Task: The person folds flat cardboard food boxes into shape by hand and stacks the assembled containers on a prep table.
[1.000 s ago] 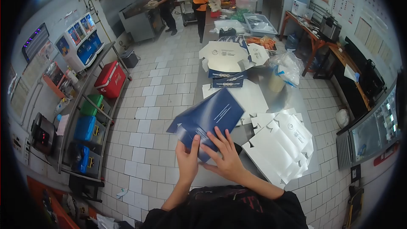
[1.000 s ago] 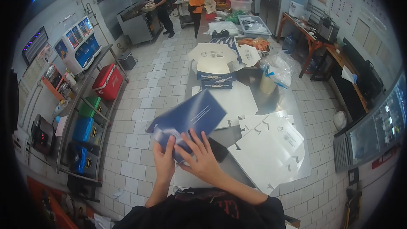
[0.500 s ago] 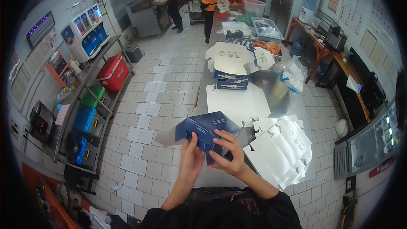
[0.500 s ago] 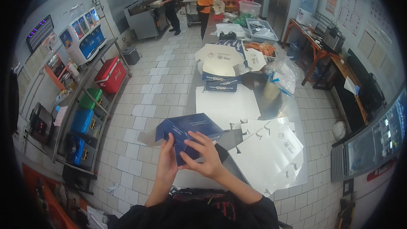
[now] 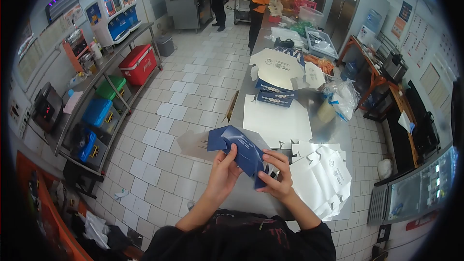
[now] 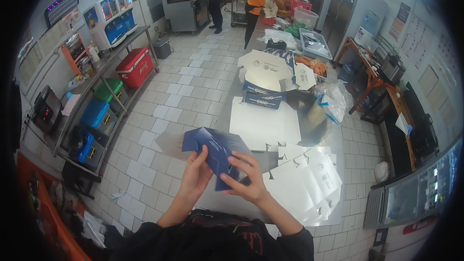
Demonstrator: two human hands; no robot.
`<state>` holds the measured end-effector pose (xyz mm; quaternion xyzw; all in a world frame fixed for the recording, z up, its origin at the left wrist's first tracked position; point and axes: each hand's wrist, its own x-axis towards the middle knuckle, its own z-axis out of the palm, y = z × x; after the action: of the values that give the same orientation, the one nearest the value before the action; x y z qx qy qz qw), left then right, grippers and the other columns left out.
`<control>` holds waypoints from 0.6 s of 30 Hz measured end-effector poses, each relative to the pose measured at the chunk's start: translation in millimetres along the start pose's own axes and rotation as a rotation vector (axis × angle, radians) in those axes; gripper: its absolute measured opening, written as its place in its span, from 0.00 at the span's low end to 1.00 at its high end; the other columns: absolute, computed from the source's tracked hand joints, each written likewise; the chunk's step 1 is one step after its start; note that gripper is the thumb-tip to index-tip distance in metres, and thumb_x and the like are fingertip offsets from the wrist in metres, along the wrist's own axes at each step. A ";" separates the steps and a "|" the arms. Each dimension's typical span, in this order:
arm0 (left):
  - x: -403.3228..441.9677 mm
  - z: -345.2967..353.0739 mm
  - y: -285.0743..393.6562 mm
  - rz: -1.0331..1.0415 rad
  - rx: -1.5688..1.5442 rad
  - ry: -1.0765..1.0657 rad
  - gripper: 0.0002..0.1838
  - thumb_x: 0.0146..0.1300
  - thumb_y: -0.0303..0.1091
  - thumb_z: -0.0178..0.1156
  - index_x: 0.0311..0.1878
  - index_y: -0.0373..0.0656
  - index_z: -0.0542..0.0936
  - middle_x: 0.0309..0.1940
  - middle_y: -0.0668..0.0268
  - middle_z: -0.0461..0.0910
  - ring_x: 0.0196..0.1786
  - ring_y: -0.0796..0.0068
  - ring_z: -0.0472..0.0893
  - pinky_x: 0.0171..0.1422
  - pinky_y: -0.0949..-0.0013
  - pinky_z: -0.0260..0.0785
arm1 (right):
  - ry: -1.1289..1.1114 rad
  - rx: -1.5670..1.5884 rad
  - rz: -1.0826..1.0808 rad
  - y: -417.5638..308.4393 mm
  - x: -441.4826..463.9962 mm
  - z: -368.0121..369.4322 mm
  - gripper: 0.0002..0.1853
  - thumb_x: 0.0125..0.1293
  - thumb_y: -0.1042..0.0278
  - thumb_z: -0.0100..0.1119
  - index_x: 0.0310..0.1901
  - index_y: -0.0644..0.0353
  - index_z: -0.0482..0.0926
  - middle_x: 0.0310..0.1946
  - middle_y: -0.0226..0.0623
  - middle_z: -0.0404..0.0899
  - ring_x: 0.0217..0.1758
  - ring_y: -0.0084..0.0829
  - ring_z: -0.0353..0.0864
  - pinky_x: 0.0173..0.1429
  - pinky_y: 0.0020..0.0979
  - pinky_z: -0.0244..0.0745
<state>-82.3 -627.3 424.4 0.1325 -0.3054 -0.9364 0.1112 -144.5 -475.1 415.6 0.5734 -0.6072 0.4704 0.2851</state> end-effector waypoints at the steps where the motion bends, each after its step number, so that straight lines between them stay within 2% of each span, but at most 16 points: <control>1: -0.2 -1.2 -1.6 -0.005 0.014 -0.010 0.11 0.65 0.37 0.53 0.47 0.42 0.70 0.42 0.66 0.77 0.44 0.76 0.78 0.46 0.69 0.73 | -0.007 0.004 -0.004 -4.2 2.0 1.2 0.32 0.34 0.61 0.73 0.48 0.50 0.79 0.55 0.47 0.66 0.55 0.49 0.69 0.52 0.43 0.71; 3: -2.4 -0.4 -5.6 0.041 0.059 0.014 0.12 0.65 0.37 0.54 0.47 0.42 0.70 0.42 0.67 0.76 0.44 0.77 0.78 0.46 0.69 0.73 | -0.086 -0.302 0.166 -12.4 8.0 6.3 0.30 0.39 0.65 0.72 0.50 0.49 0.78 0.54 0.45 0.65 0.55 0.47 0.68 0.54 0.39 0.70; 4: -3.4 0.4 -8.1 0.083 0.109 0.037 0.12 0.65 0.38 0.54 0.47 0.42 0.70 0.42 0.68 0.76 0.44 0.79 0.77 0.45 0.70 0.73 | -0.124 -0.312 0.265 -16.1 11.0 8.5 0.28 0.43 0.70 0.70 0.51 0.48 0.78 0.54 0.44 0.64 0.55 0.45 0.67 0.56 0.37 0.68; 5: -3.9 0.5 -9.4 0.099 0.097 0.029 0.12 0.65 0.38 0.54 0.47 0.42 0.70 0.42 0.68 0.76 0.44 0.79 0.77 0.45 0.70 0.73 | -0.129 -0.316 0.244 -16.3 9.2 10.2 0.28 0.43 0.70 0.70 0.51 0.48 0.78 0.54 0.44 0.64 0.55 0.45 0.67 0.56 0.37 0.68; 7: -3.0 -2.3 -9.7 0.133 0.070 0.078 0.12 0.65 0.39 0.54 0.46 0.45 0.71 0.42 0.71 0.75 0.42 0.82 0.77 0.41 0.74 0.72 | -0.175 -0.167 0.361 -12.8 3.1 10.9 0.27 0.45 0.71 0.69 0.52 0.49 0.78 0.54 0.44 0.64 0.56 0.45 0.66 0.58 0.39 0.66; 9: 2.3 -16.6 -7.2 0.181 0.068 0.069 0.11 0.65 0.41 0.54 0.46 0.48 0.71 0.41 0.72 0.75 0.41 0.84 0.76 0.38 0.76 0.70 | -0.227 -0.012 0.328 -11.3 -4.0 8.5 0.27 0.45 0.70 0.69 0.52 0.46 0.78 0.55 0.45 0.64 0.57 0.46 0.65 0.60 0.40 0.65; 12: 4.1 -27.6 -8.6 0.008 0.159 0.098 0.11 0.66 0.43 0.52 0.47 0.49 0.71 0.38 0.75 0.74 0.40 0.86 0.74 0.40 0.76 0.68 | -0.284 -0.046 0.258 -13.6 -6.0 12.6 0.27 0.46 0.70 0.69 0.52 0.46 0.78 0.54 0.46 0.64 0.56 0.46 0.65 0.59 0.40 0.65; 14: 7.7 -29.9 -20.3 0.050 0.102 0.127 0.12 0.66 0.43 0.52 0.47 0.50 0.70 0.38 0.75 0.74 0.39 0.85 0.74 0.41 0.76 0.68 | -0.230 -0.111 0.371 -12.9 -9.3 19.3 0.27 0.46 0.70 0.69 0.52 0.46 0.78 0.53 0.46 0.65 0.55 0.45 0.66 0.57 0.40 0.66; 18: 7.3 -20.5 -21.5 0.054 0.018 0.151 0.14 0.67 0.44 0.50 0.51 0.49 0.68 0.40 0.73 0.73 0.40 0.81 0.75 0.42 0.75 0.69 | -0.220 -0.135 0.401 -19.6 -0.6 20.2 0.25 0.47 0.70 0.68 0.51 0.46 0.78 0.50 0.46 0.66 0.53 0.44 0.66 0.55 0.38 0.66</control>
<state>-85.4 -623.6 394.3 0.1954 -0.3081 -0.9175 0.1580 -121.6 -491.0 411.9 0.4687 -0.7664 0.4107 0.1559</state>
